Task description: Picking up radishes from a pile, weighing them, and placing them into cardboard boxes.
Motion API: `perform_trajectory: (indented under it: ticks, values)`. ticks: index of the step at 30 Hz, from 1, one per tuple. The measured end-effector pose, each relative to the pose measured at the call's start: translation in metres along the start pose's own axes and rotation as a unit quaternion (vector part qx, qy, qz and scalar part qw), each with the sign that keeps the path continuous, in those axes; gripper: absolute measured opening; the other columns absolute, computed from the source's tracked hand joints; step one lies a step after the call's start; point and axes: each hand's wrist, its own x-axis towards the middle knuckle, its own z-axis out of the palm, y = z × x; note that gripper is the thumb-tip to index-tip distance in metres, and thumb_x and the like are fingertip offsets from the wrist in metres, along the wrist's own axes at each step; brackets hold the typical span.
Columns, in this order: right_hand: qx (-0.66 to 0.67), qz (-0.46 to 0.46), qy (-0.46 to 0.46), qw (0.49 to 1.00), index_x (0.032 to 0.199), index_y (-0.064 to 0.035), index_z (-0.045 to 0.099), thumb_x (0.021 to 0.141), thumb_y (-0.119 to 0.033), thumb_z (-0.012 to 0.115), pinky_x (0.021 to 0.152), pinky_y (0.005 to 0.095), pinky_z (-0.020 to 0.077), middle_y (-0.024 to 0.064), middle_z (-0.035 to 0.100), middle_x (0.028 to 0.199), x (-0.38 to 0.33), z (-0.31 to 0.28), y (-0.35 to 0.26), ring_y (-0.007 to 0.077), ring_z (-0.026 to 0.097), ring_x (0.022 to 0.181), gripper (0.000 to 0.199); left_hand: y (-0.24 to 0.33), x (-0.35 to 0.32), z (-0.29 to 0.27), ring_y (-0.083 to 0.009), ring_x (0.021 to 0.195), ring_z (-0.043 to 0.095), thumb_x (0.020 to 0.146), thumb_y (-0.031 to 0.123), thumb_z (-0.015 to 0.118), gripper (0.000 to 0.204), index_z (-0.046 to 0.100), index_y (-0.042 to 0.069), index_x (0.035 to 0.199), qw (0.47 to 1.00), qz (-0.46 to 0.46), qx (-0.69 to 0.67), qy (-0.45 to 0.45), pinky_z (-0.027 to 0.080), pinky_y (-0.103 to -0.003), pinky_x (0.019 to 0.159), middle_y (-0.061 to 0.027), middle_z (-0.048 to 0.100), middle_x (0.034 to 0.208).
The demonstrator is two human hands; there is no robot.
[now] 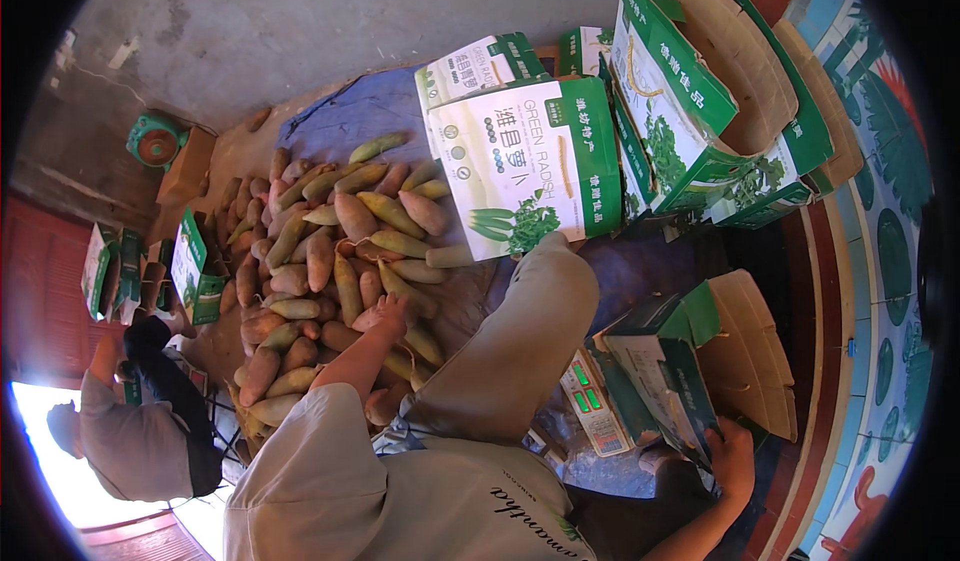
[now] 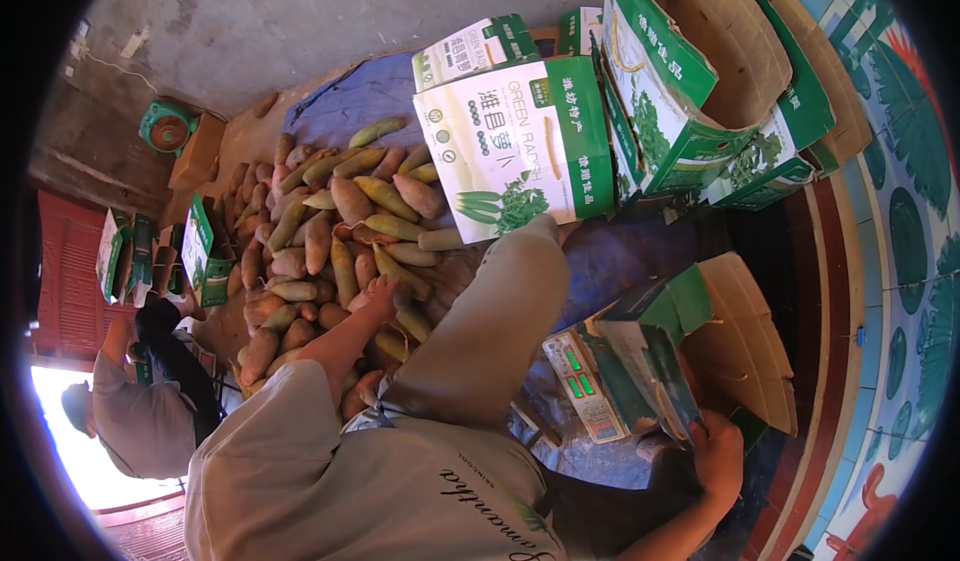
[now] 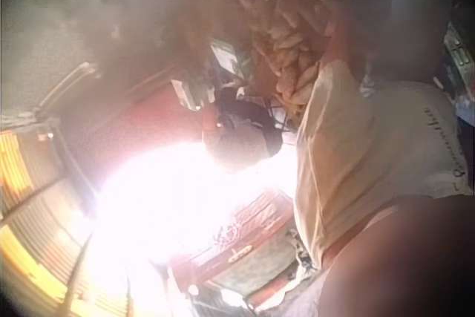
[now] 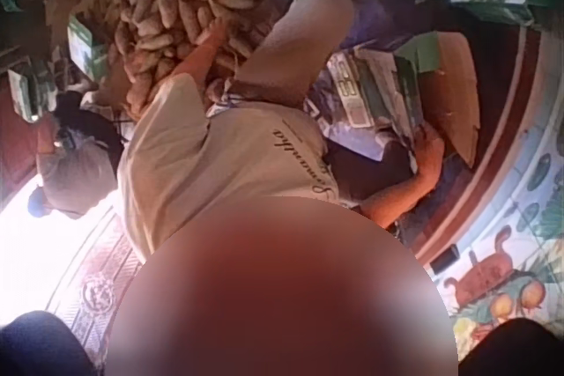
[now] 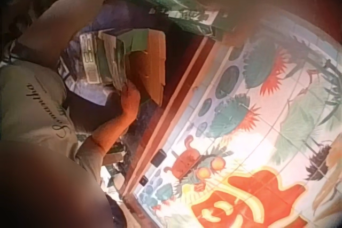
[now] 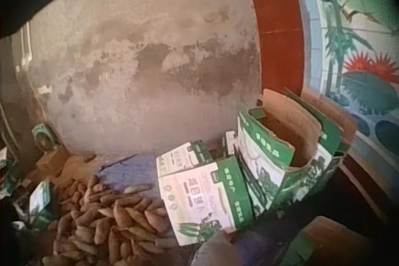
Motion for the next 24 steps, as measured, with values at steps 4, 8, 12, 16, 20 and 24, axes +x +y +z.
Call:
perform_trajectory:
  ticks: [4, 8, 12, 16, 20, 24]
  values:
    - [0.025, 0.013, -0.036, 0.999, 0.088, 0.0035, 0.060, 0.073, -0.006, 0.064, 0.063, 0.0408, 0.0431, 0.0259, 0.056, 0.078, 0.002, -0.001, 0.000, 0.0435, 0.055, 0.077, 0.018, 0.019, 0.014, -0.002, -0.0298, 0.132, 0.031, 0.077, 0.015, 0.063, 0.065, 0.035, 0.023, 0.136, 0.997, 0.022, 0.075, -0.018, 0.031, -0.050, 0.103, -0.0099, 0.034, 0.139]
    - [0.028, 0.067, -0.122, 0.990, 0.089, 0.0031, 0.061, 0.072, -0.007, 0.065, 0.063, 0.0393, 0.0433, 0.0257, 0.056, 0.078, 0.005, 0.002, 0.013, 0.0427, 0.056, 0.076, 0.020, 0.027, 0.027, 0.005, -0.0315, 0.130, 0.034, 0.081, 0.015, 0.059, 0.055, 0.041, 0.021, 0.132, 0.992, 0.030, 0.109, -0.047, 0.032, -0.051, 0.101, -0.0105, 0.038, 0.136]
    - [0.062, 0.080, -0.112, 0.989, 0.091, 0.0030, 0.061, 0.072, -0.007, 0.065, 0.064, 0.0392, 0.0438, 0.0255, 0.057, 0.080, 0.009, 0.004, 0.019, 0.0425, 0.056, 0.077, 0.021, 0.033, 0.030, 0.003, -0.0295, 0.118, 0.046, 0.081, 0.018, 0.060, 0.042, 0.053, 0.018, 0.122, 0.986, 0.033, 0.153, -0.052, 0.041, -0.046, 0.092, -0.0084, 0.048, 0.123]
    - [0.064, 0.031, -0.045, 0.996, 0.086, 0.0044, 0.059, 0.076, -0.004, 0.059, 0.063, 0.0323, 0.0420, 0.0186, 0.055, 0.068, 0.010, 0.006, 0.015, 0.0215, 0.050, 0.062, 0.013, 0.036, 0.028, 0.012, -0.0261, 0.112, 0.050, 0.080, 0.019, 0.062, 0.036, 0.058, 0.017, 0.115, 0.972, 0.053, 0.225, -0.038, 0.045, -0.040, 0.084, -0.0074, 0.051, 0.115]
    - [0.056, 0.018, -0.032, 0.998, 0.089, 0.0049, 0.058, 0.076, -0.004, 0.059, 0.065, 0.0341, 0.0431, 0.0227, 0.057, 0.075, 0.010, 0.006, 0.004, 0.0340, 0.056, 0.068, 0.016, 0.026, 0.018, 0.023, -0.0278, 0.103, 0.057, 0.079, 0.018, 0.063, 0.036, 0.055, 0.014, 0.114, 0.976, 0.053, 0.209, 0.005, 0.048, -0.038, 0.079, -0.0109, 0.054, 0.111]
    - [0.040, 0.015, -0.014, 0.999, 0.092, 0.0045, 0.059, 0.076, -0.004, 0.060, 0.068, 0.0370, 0.0443, 0.0245, 0.059, 0.082, 0.008, 0.007, 0.001, 0.0414, 0.057, 0.078, 0.018, 0.022, 0.010, 0.010, -0.0287, 0.098, 0.061, 0.071, 0.020, 0.070, 0.052, 0.046, 0.010, 0.117, 0.985, 0.066, 0.160, -0.011, 0.049, -0.039, 0.081, -0.0142, 0.057, 0.106]
